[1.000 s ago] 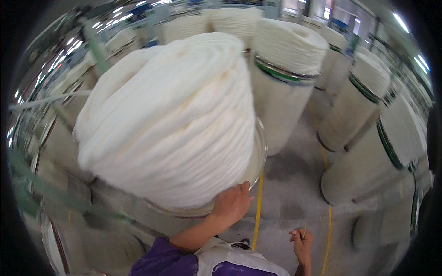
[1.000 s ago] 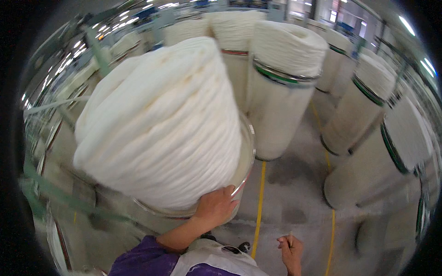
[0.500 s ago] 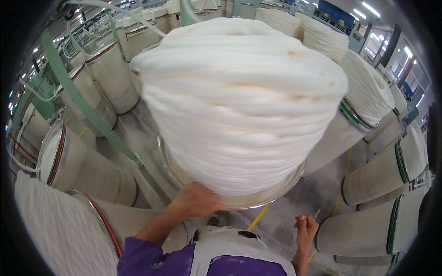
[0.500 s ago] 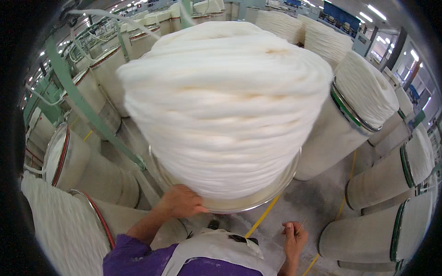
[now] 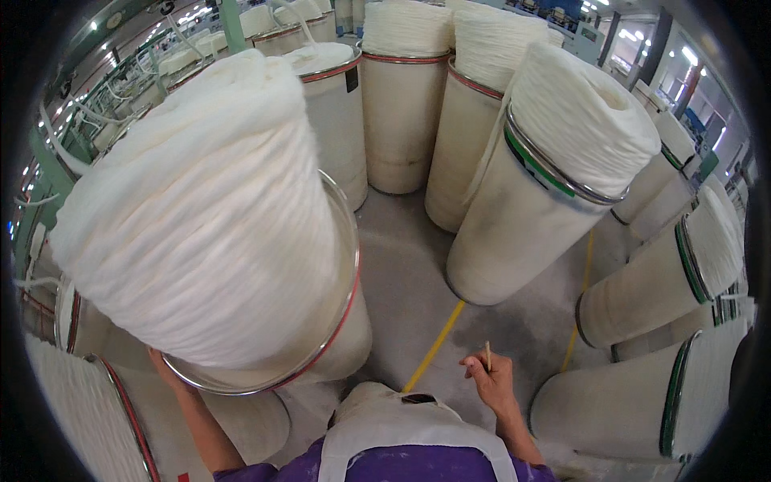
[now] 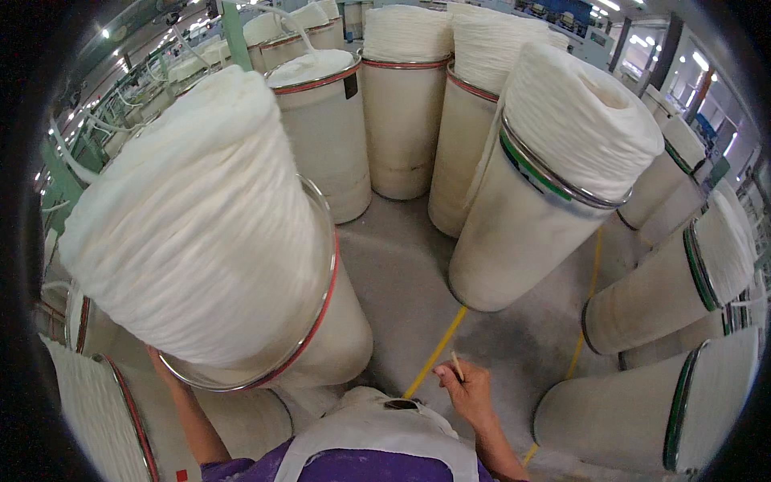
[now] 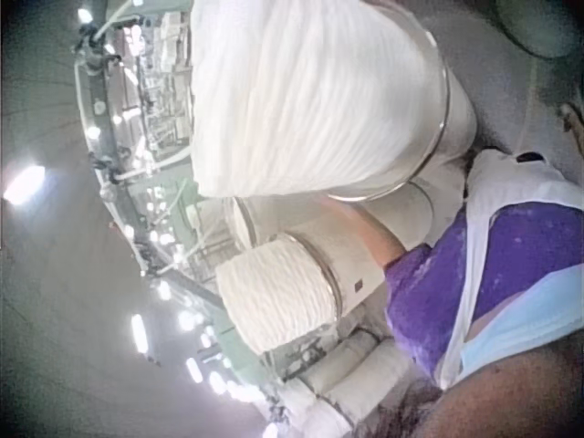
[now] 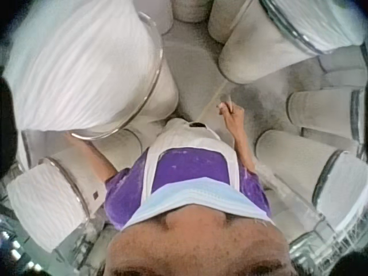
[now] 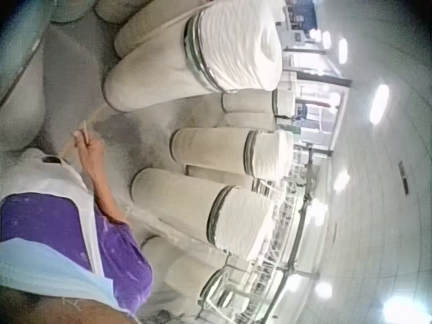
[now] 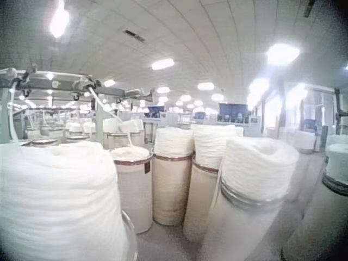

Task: The person pulls white textile roving from large cylindrical containers, aligns and joins strands by hand, and places the roving into metal trays. The person also moves between containers and occasionally places lids on the containers.

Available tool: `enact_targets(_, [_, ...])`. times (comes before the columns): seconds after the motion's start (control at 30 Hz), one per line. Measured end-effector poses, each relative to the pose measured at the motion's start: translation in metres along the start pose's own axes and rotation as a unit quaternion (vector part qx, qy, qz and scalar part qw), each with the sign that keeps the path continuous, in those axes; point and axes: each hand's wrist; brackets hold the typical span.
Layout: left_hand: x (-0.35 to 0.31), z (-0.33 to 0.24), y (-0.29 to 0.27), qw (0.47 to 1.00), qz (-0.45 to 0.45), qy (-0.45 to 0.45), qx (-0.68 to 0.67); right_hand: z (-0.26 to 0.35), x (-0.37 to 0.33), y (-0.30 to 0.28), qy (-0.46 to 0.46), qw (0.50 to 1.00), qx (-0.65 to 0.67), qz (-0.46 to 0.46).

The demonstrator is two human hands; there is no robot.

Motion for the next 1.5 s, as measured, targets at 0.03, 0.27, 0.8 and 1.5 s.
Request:
enact_targets(0.03, [-0.021, 0.004, 0.015, 0.993, -0.026, -0.042, -0.112, -0.011, 0.013, -0.008, 0.014, 1.0, 0.022, 0.002])
enact_targets(0.27, [-0.114, 0.09, 0.086, 0.976, -0.182, -0.09, -0.076, -0.062, 0.158, -0.004, 0.002, 0.991, 0.102, 0.081])
enact_targets(0.8, [-0.136, 0.47, 0.234, 0.831, -0.101, -0.466, 0.285, -0.024, 0.597, 0.082, -0.25, 0.917, 0.056, 0.304])
enact_targets(1.5, [0.329, 0.588, 0.763, 0.755, 0.342, 0.19, 0.526, -0.043, 1.036, 0.159, -0.201, 0.943, 0.096, 0.246])
Point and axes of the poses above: each hand's wrist, its own x-axis towards the middle knuckle, its own y-axis out of the palm, z = x × y, and after that the axes turned 14 degrees about -x, right-handed
